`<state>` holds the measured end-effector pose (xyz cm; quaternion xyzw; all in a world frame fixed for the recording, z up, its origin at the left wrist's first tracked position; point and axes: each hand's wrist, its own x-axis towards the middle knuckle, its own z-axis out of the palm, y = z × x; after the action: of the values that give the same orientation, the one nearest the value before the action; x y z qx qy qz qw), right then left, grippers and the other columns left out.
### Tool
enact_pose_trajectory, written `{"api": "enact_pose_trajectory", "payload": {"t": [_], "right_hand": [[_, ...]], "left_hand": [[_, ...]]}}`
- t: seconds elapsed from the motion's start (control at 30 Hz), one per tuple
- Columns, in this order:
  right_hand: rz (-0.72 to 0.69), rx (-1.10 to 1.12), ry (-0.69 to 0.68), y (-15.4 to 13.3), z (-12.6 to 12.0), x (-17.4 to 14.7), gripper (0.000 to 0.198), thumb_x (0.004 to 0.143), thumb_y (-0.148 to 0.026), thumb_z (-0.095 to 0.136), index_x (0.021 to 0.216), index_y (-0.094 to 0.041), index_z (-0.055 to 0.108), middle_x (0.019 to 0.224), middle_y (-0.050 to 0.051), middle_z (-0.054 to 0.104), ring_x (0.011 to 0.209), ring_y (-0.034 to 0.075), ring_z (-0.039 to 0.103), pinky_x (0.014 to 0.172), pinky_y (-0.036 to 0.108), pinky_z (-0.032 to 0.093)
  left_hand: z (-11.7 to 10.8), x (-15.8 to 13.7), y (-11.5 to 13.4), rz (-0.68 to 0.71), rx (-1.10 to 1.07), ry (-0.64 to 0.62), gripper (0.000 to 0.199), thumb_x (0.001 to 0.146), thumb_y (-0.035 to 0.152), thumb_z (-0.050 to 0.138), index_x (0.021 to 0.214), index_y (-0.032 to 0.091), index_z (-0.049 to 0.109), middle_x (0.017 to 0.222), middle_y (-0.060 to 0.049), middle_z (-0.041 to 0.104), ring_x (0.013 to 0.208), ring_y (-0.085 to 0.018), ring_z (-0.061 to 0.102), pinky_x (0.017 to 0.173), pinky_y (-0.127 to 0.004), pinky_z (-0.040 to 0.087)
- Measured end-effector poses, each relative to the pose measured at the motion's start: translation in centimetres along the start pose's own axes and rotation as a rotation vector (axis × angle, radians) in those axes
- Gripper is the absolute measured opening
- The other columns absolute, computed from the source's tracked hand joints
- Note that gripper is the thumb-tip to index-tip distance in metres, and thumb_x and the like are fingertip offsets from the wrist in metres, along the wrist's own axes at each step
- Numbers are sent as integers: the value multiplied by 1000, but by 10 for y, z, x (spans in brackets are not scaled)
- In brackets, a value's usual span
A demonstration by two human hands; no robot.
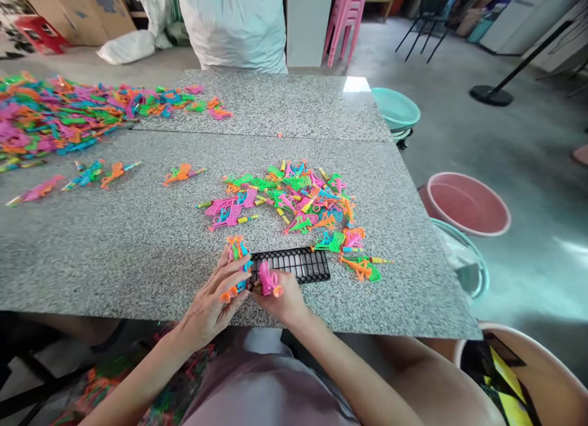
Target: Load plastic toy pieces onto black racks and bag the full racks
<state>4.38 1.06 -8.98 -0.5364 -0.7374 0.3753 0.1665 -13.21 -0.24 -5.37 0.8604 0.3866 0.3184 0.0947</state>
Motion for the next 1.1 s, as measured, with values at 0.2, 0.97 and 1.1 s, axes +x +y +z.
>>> {"api": "enact_pose_trajectory", "payload": {"t": [0.2, 0.97, 1.1], "right_hand": [[75, -148, -54, -3, -6, 6, 6, 85, -22, 65, 81, -21, 69, 80, 4, 75, 74, 19, 70, 62, 24, 42], [89, -294, 213, 38, -97, -14, 39, 83, -11, 69, 120, -18, 60, 132, 12, 56, 114, 22, 61, 92, 33, 50], [300, -455, 88, 91, -160, -11, 24, 79, -9, 74, 100, -15, 64, 106, 9, 65, 98, 22, 65, 81, 31, 49]], "left_hand": [[3, -4, -3, -10, -16, 10, 38, 95, 8, 54, 131, 21, 49, 137, -10, 60, 136, -22, 50, 121, -52, 34], [15, 3, 1, -114, -64, 174, 30, 92, 19, 65, 122, 24, 63, 132, -6, 63, 142, -30, 43, 120, -51, 38], [19, 9, 3, -105, -61, 242, 24, 89, 20, 70, 111, 22, 64, 128, -7, 65, 141, -31, 44, 117, -55, 41]]}}
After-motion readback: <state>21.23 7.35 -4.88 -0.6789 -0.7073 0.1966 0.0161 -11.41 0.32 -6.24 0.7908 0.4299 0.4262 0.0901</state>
